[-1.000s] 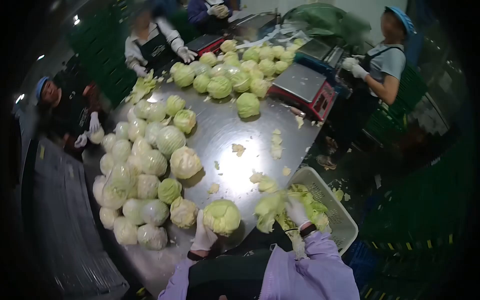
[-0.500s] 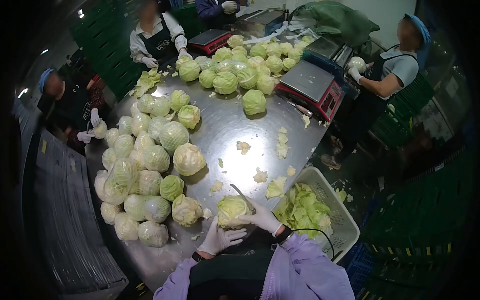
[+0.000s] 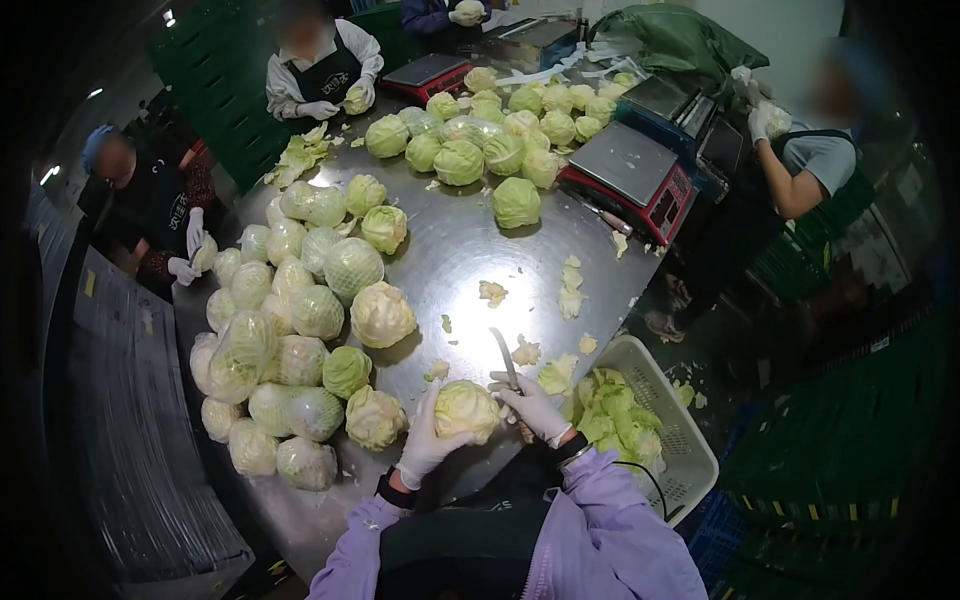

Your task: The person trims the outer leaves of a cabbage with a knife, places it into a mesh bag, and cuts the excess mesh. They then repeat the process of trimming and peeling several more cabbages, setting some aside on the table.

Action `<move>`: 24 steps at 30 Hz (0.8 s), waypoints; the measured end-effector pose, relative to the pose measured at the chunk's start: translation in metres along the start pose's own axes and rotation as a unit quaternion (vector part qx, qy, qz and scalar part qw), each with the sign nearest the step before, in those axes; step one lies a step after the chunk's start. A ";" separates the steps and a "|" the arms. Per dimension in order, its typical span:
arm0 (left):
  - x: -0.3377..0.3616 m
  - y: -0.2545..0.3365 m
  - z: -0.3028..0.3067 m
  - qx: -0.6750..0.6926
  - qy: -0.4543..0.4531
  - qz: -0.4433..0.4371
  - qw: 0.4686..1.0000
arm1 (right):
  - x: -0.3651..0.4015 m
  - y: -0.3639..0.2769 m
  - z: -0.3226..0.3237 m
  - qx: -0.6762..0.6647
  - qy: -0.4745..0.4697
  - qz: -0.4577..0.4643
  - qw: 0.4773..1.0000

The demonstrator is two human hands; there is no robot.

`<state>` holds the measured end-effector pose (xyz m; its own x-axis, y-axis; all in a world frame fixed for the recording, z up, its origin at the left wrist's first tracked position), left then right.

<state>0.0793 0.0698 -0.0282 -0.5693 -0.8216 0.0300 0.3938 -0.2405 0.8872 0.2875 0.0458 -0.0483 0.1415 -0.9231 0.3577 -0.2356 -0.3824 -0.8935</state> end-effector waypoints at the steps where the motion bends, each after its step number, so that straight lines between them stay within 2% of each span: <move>1: 0.001 0.001 0.001 0.035 -0.006 0.015 0.999 | 0.001 0.005 0.001 0.000 0.000 -0.001 1.000; 4: 0.008 -0.010 -0.004 0.038 0.009 0.015 0.999 | 0.003 0.031 0.005 -0.009 0.047 -0.049 0.998; 6: 0.020 -0.015 -0.005 0.017 0.020 0.008 1.000 | 0.005 0.052 -0.004 0.024 -0.009 -0.105 0.994; 8: 0.027 -0.009 -0.004 -0.008 0.038 -0.003 0.999 | 0.011 0.049 -0.020 -0.007 -0.028 -0.106 0.994; 10: 0.039 -0.001 -0.006 0.120 0.022 0.026 0.992 | 0.007 0.060 -0.026 -0.024 -0.039 -0.113 0.993; 11: 0.044 -0.011 -0.010 0.116 0.026 0.028 0.992 | 0.008 0.062 -0.029 -0.025 -0.045 -0.112 0.992; 13: 0.044 -0.035 -0.017 0.203 0.039 0.012 0.978 | 0.009 0.058 -0.029 -0.002 0.006 -0.079 0.997; 14: 0.040 -0.029 -0.010 0.269 0.054 -0.008 0.962 | 0.018 0.035 -0.034 0.043 0.015 -0.043 0.998; 15: 0.036 -0.011 0.000 0.269 0.058 -0.007 0.961 | 0.030 0.013 -0.037 0.044 0.012 -0.044 0.998; 16: 0.033 0.008 0.006 0.513 0.032 0.047 0.856 | 0.043 -0.012 -0.038 -0.001 0.002 -0.017 1.000; 17: 0.031 0.019 0.007 0.719 0.007 0.094 0.688 | 0.054 -0.030 -0.039 -0.046 -0.010 0.010 0.999; 18: 0.027 0.025 0.010 0.861 -0.081 0.079 0.495 | 0.063 -0.044 -0.040 -0.057 -0.021 0.013 0.998; 19: 0.025 0.020 0.010 0.860 -0.075 0.072 0.499 | 0.066 -0.054 -0.039 -0.067 -0.033 0.020 0.997; 20: 0.021 0.013 0.006 0.659 -0.073 0.061 0.746 | 0.067 -0.055 -0.037 -0.074 -0.028 0.021 0.997; 21: 0.017 0.015 0.004 0.392 -0.061 0.048 0.917 | 0.068 -0.057 -0.042 -0.069 -0.035 0.024 0.997; 22: 0.018 0.024 0.002 0.304 -0.016 -0.024 0.952 | 0.069 -0.059 -0.045 -0.060 -0.021 0.032 0.997; 23: 0.017 0.027 -0.005 0.305 -0.012 -0.026 0.952 | 0.071 -0.062 -0.047 -0.052 -0.004 0.039 0.998; 24: 0.017 0.050 -0.002 0.305 0.025 -0.070 0.949 | 0.073 -0.066 -0.053 -0.041 -0.008 0.046 0.998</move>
<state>0.0909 0.0430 0.0161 -0.5451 -0.8302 -0.1170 -0.1834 -0.0181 0.9829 0.2626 0.0015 0.0513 0.1316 -0.9536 0.2707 -0.3257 -0.2995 -0.8968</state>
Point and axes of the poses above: each hand's wrist, its own x-axis away from the middle knuckle, its own z-axis out of the back of the hand, y = z × x, the point moved 4 cm from there along -x, towards the middle knuckle, and after that the axes turned 8 degrees about -y, right-handed, at the moved point
